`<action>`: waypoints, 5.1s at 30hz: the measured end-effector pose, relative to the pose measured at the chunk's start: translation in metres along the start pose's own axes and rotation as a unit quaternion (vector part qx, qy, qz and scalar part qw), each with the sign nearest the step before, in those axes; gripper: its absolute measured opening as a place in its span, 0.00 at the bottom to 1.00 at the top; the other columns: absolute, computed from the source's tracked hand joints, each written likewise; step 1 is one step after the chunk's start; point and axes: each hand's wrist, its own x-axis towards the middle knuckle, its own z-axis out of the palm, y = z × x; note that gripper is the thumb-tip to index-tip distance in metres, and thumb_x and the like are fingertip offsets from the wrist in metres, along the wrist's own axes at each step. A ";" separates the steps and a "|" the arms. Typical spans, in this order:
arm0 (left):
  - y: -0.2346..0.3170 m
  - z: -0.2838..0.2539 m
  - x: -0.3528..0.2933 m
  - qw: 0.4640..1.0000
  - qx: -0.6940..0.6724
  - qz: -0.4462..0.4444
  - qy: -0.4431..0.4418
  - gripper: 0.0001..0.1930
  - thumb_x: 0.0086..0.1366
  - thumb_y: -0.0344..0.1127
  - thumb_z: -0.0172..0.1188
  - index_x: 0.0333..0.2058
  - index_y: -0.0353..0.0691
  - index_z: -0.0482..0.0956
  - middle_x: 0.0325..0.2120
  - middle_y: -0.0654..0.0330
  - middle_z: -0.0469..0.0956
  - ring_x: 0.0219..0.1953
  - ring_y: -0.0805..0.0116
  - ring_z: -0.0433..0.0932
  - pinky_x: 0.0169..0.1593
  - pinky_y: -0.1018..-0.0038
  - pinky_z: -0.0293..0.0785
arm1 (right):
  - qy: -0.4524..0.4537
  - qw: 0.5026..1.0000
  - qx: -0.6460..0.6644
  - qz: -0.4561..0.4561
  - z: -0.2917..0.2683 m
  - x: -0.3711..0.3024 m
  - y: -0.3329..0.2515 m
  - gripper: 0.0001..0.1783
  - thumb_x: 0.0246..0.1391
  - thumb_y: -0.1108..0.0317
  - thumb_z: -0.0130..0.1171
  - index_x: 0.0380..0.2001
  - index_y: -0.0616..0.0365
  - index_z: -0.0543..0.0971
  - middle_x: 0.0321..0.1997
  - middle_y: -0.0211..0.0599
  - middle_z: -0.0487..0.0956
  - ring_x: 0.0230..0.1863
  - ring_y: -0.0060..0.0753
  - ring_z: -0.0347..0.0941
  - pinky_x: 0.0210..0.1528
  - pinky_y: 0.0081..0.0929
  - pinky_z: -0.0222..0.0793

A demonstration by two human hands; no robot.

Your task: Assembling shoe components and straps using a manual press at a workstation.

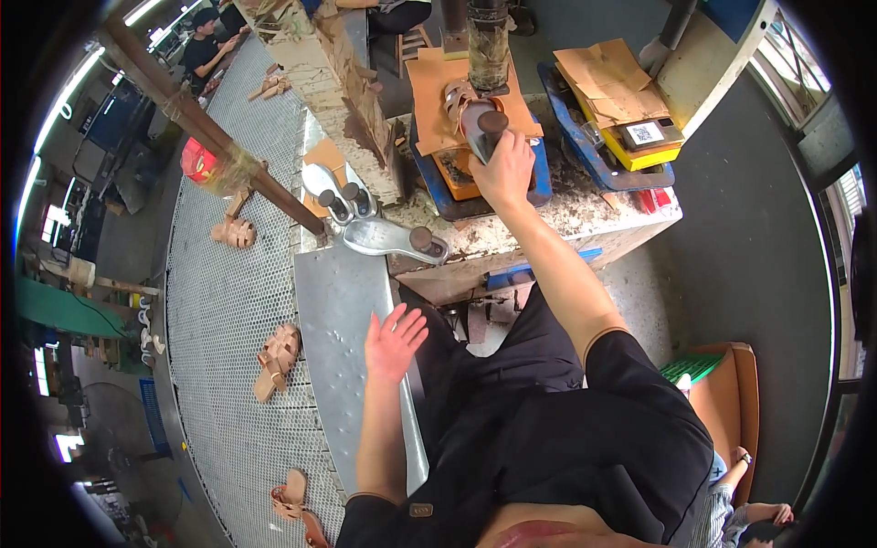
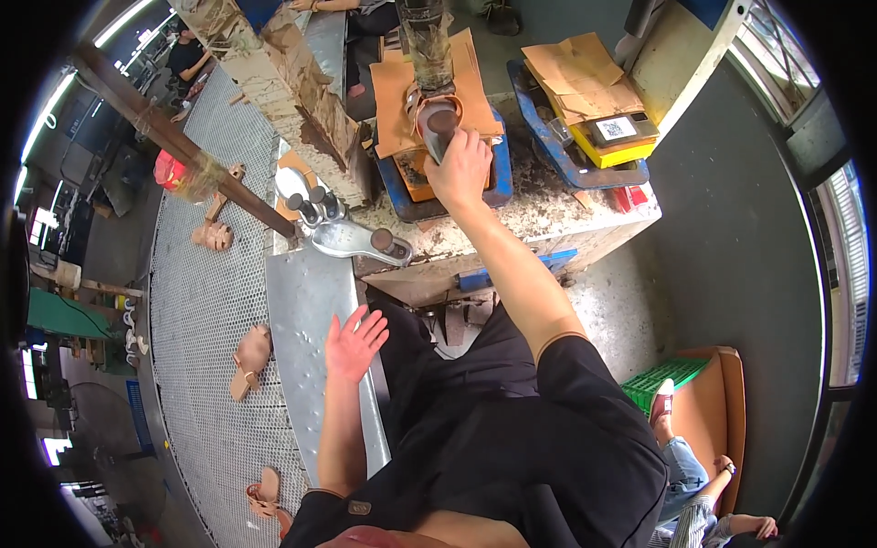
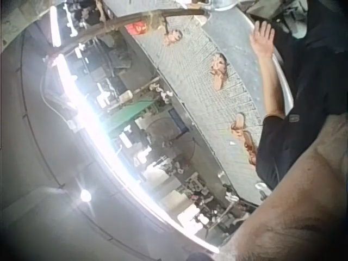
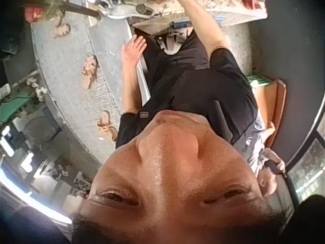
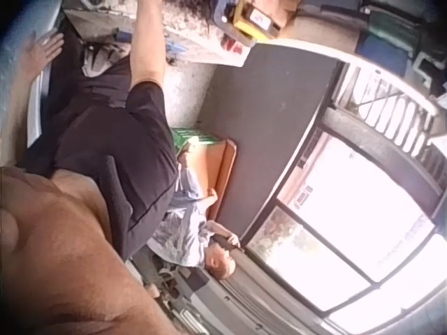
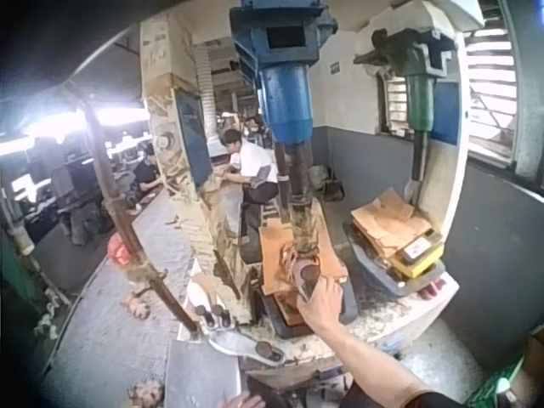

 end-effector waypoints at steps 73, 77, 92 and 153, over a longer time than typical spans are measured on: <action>0.125 -0.129 -0.054 0.870 0.375 0.254 0.196 0.26 0.74 0.43 0.68 0.62 0.30 0.78 0.49 0.54 0.83 0.46 0.66 0.83 0.50 0.68 0.81 | -0.515 0.818 0.255 0.033 -0.098 -0.382 -0.060 0.13 0.63 0.65 0.69 0.46 0.62 0.86 0.46 0.48 0.87 0.43 0.48 0.87 0.50 0.43 0.82; 0.157 -0.139 -0.008 0.536 0.669 0.389 0.339 0.26 0.67 0.41 0.67 0.61 0.35 0.82 0.55 0.44 0.79 0.55 0.49 0.80 0.60 0.60 0.78 | -0.495 0.820 0.288 -0.025 -0.082 -0.375 -0.106 0.11 0.63 0.67 0.68 0.45 0.61 0.86 0.45 0.49 0.86 0.45 0.52 0.86 0.51 0.46 0.82; 0.419 -0.301 0.089 0.440 0.722 0.303 0.440 0.25 0.66 0.34 0.61 0.60 0.31 0.80 0.66 0.36 0.74 0.69 0.38 0.72 0.73 0.52 0.68 | -0.425 0.834 0.230 -0.267 0.041 -0.387 -0.226 0.27 0.58 0.58 0.69 0.59 0.55 0.81 0.67 0.48 0.75 0.74 0.56 0.66 0.78 0.56 0.61; -0.007 0.049 -0.087 0.967 -0.079 0.242 0.011 0.29 0.80 0.51 0.56 0.70 0.40 0.68 0.61 0.51 0.78 0.62 0.48 0.80 0.66 0.48 0.77 | -0.258 0.920 0.276 -0.100 -0.142 -0.196 -0.112 0.39 0.45 0.65 0.80 0.61 0.62 0.76 0.56 0.54 0.81 0.58 0.63 0.79 0.61 0.49 0.78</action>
